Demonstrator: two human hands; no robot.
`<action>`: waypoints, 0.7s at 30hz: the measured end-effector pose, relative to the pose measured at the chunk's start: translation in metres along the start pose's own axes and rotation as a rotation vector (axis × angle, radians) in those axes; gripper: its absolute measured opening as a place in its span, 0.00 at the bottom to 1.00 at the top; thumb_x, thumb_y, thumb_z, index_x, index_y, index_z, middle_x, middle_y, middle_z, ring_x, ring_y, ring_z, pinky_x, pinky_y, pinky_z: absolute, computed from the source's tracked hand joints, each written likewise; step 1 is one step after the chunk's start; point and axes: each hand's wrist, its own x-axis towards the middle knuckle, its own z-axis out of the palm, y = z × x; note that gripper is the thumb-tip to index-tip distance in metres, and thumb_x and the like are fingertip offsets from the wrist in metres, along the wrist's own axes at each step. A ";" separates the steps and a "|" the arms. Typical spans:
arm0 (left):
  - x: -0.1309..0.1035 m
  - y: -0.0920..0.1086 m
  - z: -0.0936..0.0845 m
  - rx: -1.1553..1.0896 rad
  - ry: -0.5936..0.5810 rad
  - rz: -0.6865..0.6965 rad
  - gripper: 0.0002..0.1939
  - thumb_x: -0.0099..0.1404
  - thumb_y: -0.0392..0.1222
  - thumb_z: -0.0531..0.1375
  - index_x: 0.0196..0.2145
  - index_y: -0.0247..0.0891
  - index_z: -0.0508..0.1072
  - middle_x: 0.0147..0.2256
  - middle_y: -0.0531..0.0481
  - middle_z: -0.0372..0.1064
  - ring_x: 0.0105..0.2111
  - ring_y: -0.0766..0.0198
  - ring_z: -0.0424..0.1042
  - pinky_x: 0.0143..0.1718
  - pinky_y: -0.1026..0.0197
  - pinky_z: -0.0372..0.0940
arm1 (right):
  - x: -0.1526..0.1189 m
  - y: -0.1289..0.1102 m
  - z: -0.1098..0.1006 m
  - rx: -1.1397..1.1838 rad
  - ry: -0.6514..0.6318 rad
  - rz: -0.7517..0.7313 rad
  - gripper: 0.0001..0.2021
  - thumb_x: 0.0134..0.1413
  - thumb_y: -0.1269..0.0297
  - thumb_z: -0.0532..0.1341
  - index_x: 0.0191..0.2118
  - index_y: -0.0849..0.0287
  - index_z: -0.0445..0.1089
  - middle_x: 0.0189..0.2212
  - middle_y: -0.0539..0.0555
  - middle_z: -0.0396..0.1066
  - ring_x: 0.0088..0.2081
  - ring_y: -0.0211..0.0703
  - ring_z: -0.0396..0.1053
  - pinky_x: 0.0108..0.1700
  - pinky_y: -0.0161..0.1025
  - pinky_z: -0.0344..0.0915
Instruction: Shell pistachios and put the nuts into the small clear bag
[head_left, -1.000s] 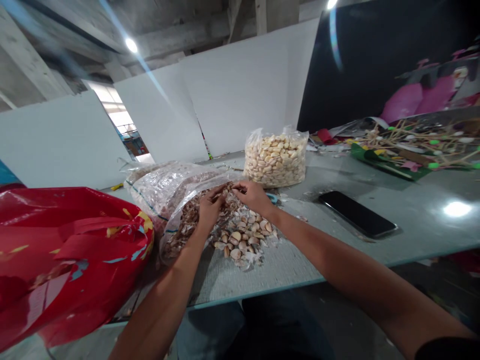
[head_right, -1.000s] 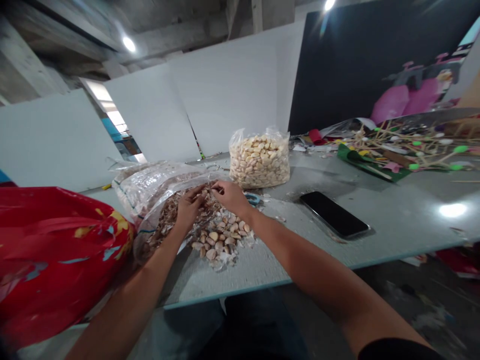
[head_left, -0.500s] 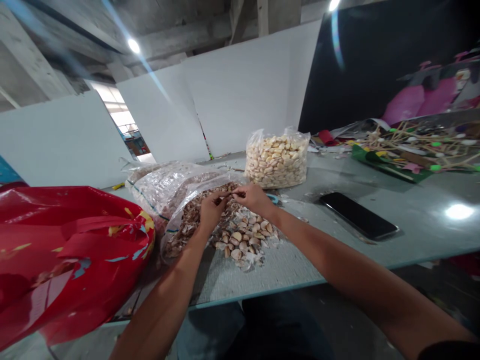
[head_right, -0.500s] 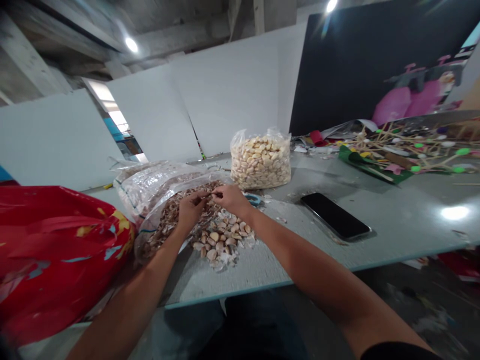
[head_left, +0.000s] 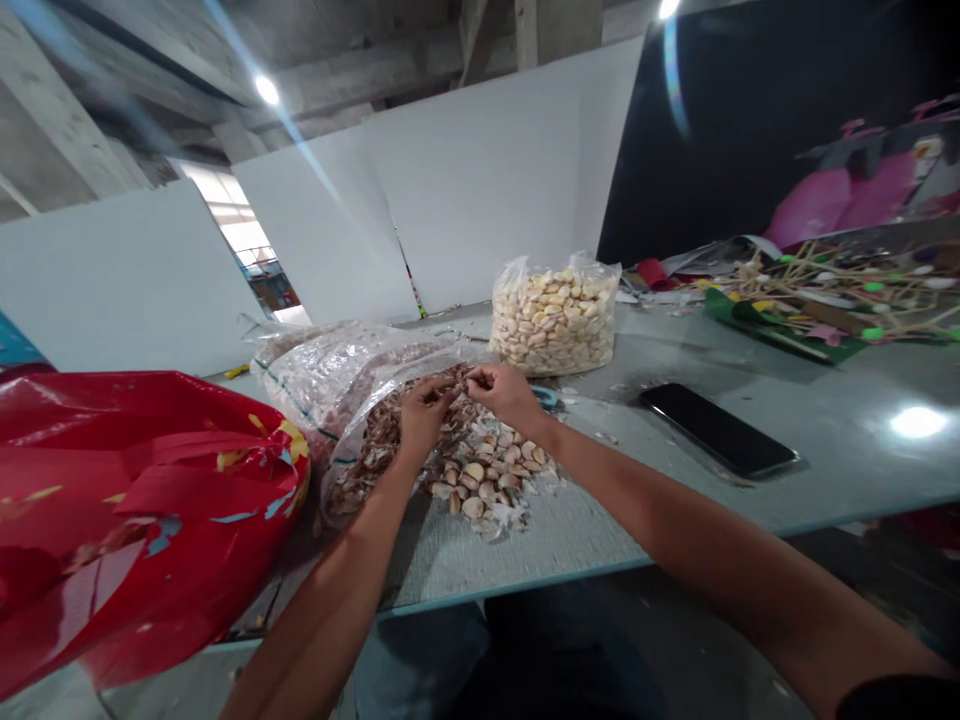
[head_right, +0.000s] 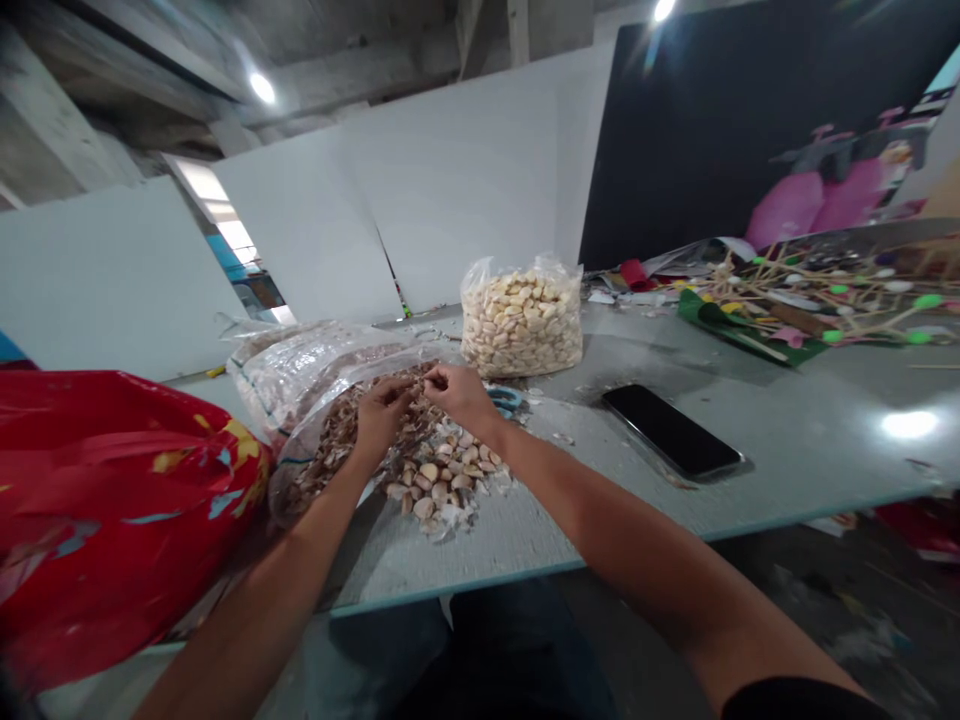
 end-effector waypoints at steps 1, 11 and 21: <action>0.000 0.001 0.000 0.003 0.000 -0.020 0.14 0.52 0.47 0.65 0.35 0.36 0.78 0.31 0.49 0.73 0.22 0.69 0.66 0.22 0.67 0.62 | 0.000 0.002 0.002 0.010 0.015 0.004 0.11 0.49 0.66 0.57 0.35 0.63 0.74 0.27 0.51 0.74 0.30 0.38 0.70 0.32 0.32 0.62; -0.003 0.006 0.003 -0.058 -0.021 -0.116 0.19 0.50 0.44 0.67 0.40 0.35 0.77 0.26 0.50 0.74 0.20 0.69 0.67 0.20 0.67 0.62 | -0.004 -0.002 0.000 -0.002 0.019 -0.044 0.11 0.50 0.65 0.57 0.36 0.62 0.74 0.28 0.52 0.75 0.30 0.38 0.70 0.33 0.32 0.63; -0.003 0.011 0.003 -0.206 -0.113 -0.137 0.20 0.54 0.47 0.65 0.42 0.34 0.76 0.25 0.52 0.71 0.21 0.70 0.67 0.23 0.67 0.64 | -0.002 0.001 0.006 0.274 0.000 0.049 0.10 0.49 0.63 0.58 0.33 0.63 0.73 0.26 0.52 0.74 0.28 0.38 0.70 0.32 0.33 0.66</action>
